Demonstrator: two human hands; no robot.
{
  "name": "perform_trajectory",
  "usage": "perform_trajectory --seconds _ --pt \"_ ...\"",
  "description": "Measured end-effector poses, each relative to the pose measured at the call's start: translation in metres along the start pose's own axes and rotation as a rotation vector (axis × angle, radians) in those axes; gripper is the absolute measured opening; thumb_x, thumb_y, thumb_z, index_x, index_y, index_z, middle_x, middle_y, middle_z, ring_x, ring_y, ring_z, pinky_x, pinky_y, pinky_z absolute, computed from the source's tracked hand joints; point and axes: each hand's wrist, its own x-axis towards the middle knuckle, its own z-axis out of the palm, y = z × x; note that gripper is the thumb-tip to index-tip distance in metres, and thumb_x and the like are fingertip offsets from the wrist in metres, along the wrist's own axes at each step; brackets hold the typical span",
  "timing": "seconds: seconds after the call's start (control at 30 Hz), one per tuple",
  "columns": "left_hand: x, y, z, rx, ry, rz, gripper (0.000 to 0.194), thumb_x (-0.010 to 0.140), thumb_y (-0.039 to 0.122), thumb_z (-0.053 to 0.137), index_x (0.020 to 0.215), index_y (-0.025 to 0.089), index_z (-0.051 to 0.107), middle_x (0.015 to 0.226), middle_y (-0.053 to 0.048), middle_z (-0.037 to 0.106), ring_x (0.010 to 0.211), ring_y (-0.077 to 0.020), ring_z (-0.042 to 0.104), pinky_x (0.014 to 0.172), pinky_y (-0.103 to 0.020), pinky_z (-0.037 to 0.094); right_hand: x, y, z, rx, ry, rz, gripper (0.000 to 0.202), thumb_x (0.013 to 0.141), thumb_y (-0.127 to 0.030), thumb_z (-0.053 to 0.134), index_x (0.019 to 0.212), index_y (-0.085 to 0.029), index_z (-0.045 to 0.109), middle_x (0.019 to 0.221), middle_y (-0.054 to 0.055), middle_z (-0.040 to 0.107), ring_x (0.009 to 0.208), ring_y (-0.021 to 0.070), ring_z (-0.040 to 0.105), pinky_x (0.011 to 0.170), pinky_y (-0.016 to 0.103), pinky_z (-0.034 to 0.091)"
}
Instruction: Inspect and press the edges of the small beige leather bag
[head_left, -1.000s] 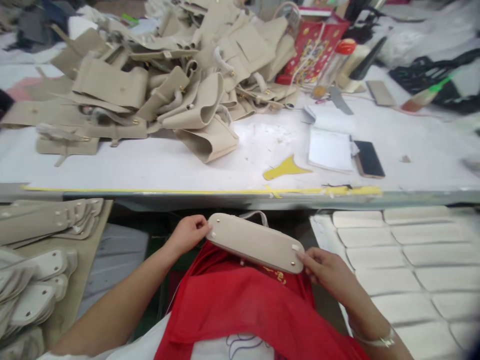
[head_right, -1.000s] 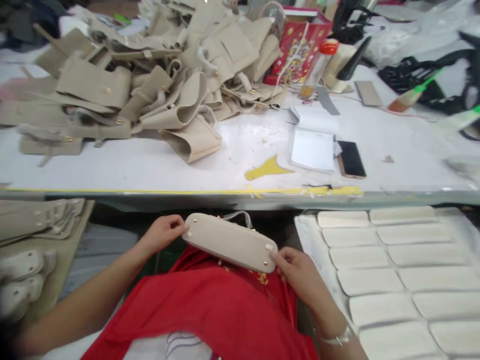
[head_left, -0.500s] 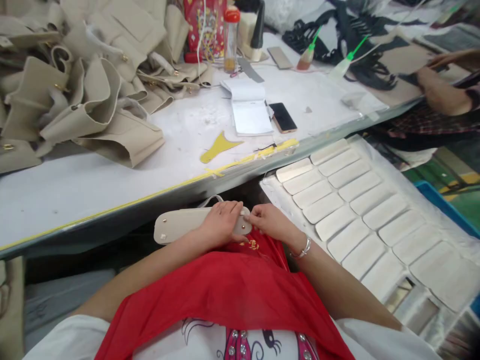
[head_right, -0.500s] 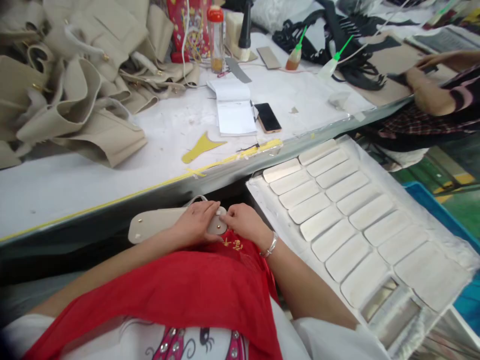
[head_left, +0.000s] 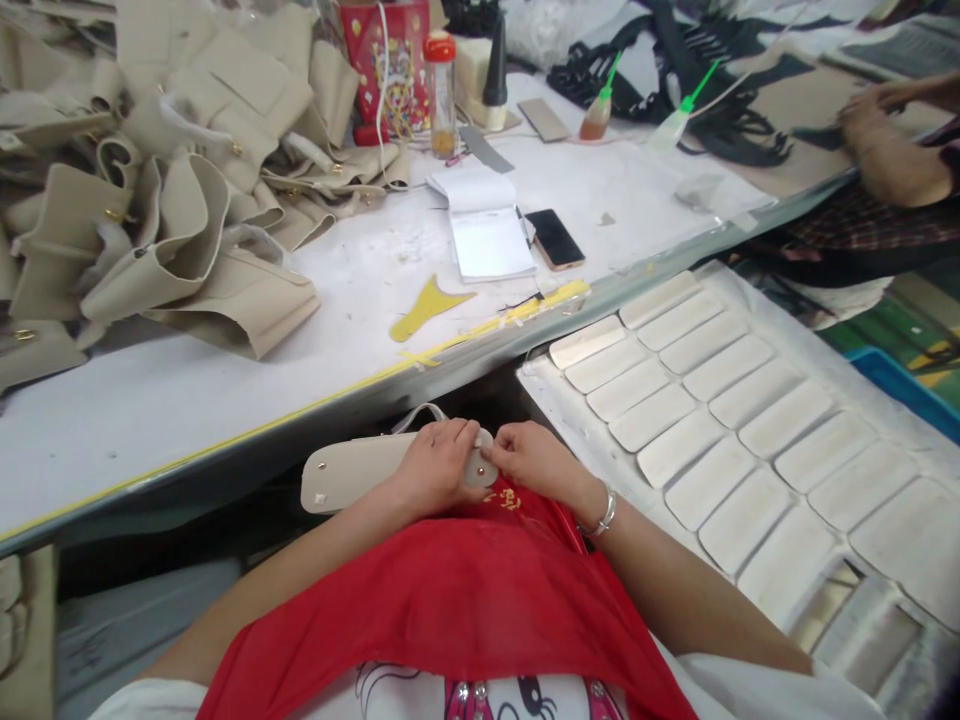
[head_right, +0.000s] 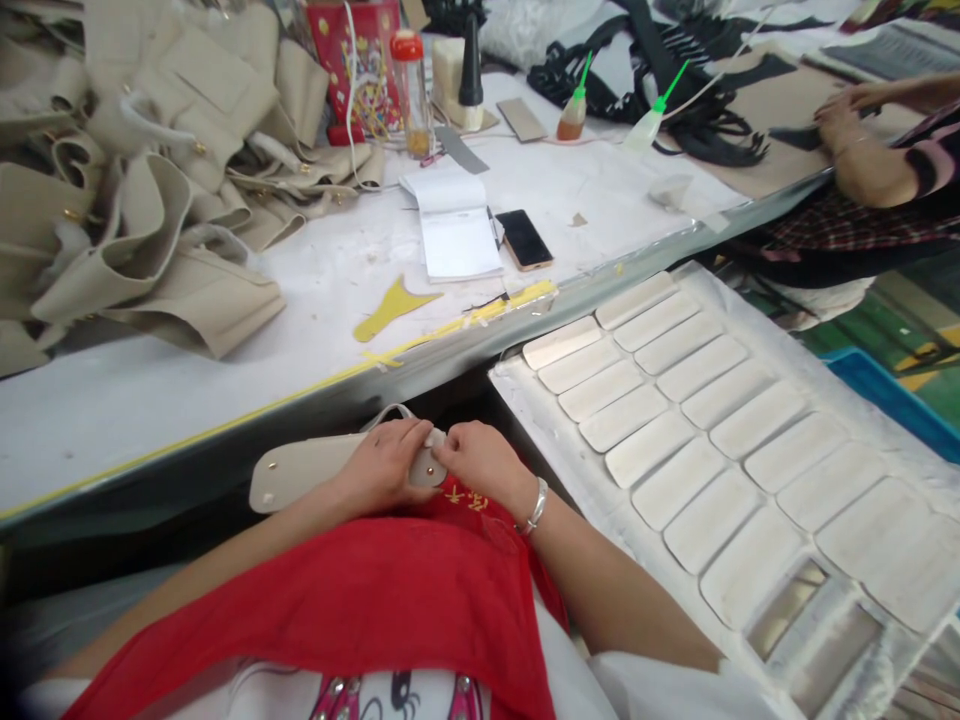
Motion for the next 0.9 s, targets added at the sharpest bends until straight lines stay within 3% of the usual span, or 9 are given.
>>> perform_trajectory --seconds 0.43,0.53,0.6,0.67,0.77,0.83,0.9 --pt "0.000 0.001 0.006 0.016 0.023 -0.006 0.072 0.062 0.046 0.068 0.121 0.011 0.048 0.118 -0.017 0.056 0.107 -0.0304 0.053 0.096 -0.042 0.038 -0.003 -0.002 0.004 -0.081 0.041 0.026 0.023 0.079 -0.036 0.055 0.064 -0.018 0.053 0.063 0.000 0.060 0.058 0.0112 0.052 0.052 0.023 0.029" --pt "-0.012 -0.004 -0.004 -0.006 0.054 0.020 0.084 0.062 0.054 0.070 0.127 0.010 0.043 0.125 -0.019 0.052 0.115 -0.0317 0.048 0.101 -0.045 0.033 -0.008 -0.001 0.009 -0.044 0.086 0.050 0.027 0.080 -0.043 0.052 0.067 -0.020 0.050 0.063 -0.001 0.059 0.057 0.0124 0.052 0.052 0.023 0.031" --pt "-0.031 -0.018 -0.018 -0.037 0.141 0.000 0.088 0.063 0.059 0.067 0.131 0.011 0.038 0.131 -0.018 0.047 0.121 -0.0307 0.043 0.104 -0.045 0.029 -0.007 0.000 0.011 -0.058 0.114 0.090 0.031 0.078 -0.050 0.052 0.069 -0.020 0.049 0.060 -0.001 0.057 0.055 0.0137 0.053 0.052 0.024 0.032" --pt "-0.062 -0.041 -0.036 -0.060 0.310 -0.170 0.073 0.071 0.056 0.062 0.126 0.012 0.043 0.127 -0.016 0.051 0.119 -0.0275 0.045 0.103 -0.042 0.032 -0.004 0.000 0.013 -0.076 0.108 0.110 0.034 0.076 -0.054 0.052 0.070 -0.021 0.048 0.058 -0.002 0.057 0.054 0.0147 0.053 0.051 0.025 0.032" --pt "-0.117 -0.080 -0.054 -0.161 0.529 -0.619 0.035 0.081 0.043 0.053 0.100 0.014 0.057 0.096 -0.009 0.062 0.089 -0.0202 0.057 0.082 -0.033 0.045 0.000 -0.003 0.015 -0.040 0.048 0.120 0.037 0.076 -0.057 0.050 0.067 -0.021 0.047 0.053 -0.002 0.055 0.052 0.0148 0.053 0.051 0.025 0.034" --pt "-0.146 -0.101 -0.054 -0.335 0.507 -0.805 0.029 0.081 0.043 0.052 0.085 0.015 0.058 0.078 -0.004 0.061 0.070 -0.0159 0.055 0.065 -0.028 0.044 0.001 -0.007 0.017 -0.002 -0.006 0.136 0.040 0.077 -0.059 0.047 0.063 -0.021 0.046 0.048 -0.003 0.054 0.048 0.0145 0.051 0.051 0.026 0.035" --pt "-0.162 -0.114 -0.047 -0.535 0.427 -0.846 0.029 0.079 0.044 0.053 0.075 0.015 0.058 0.069 -0.001 0.059 0.064 -0.0140 0.053 0.059 -0.025 0.041 0.001 -0.011 0.019 0.011 -0.029 0.169 0.042 0.077 -0.061 0.046 0.061 -0.022 0.046 0.044 -0.003 0.053 0.046 0.0143 0.050 0.051 0.026 0.035"
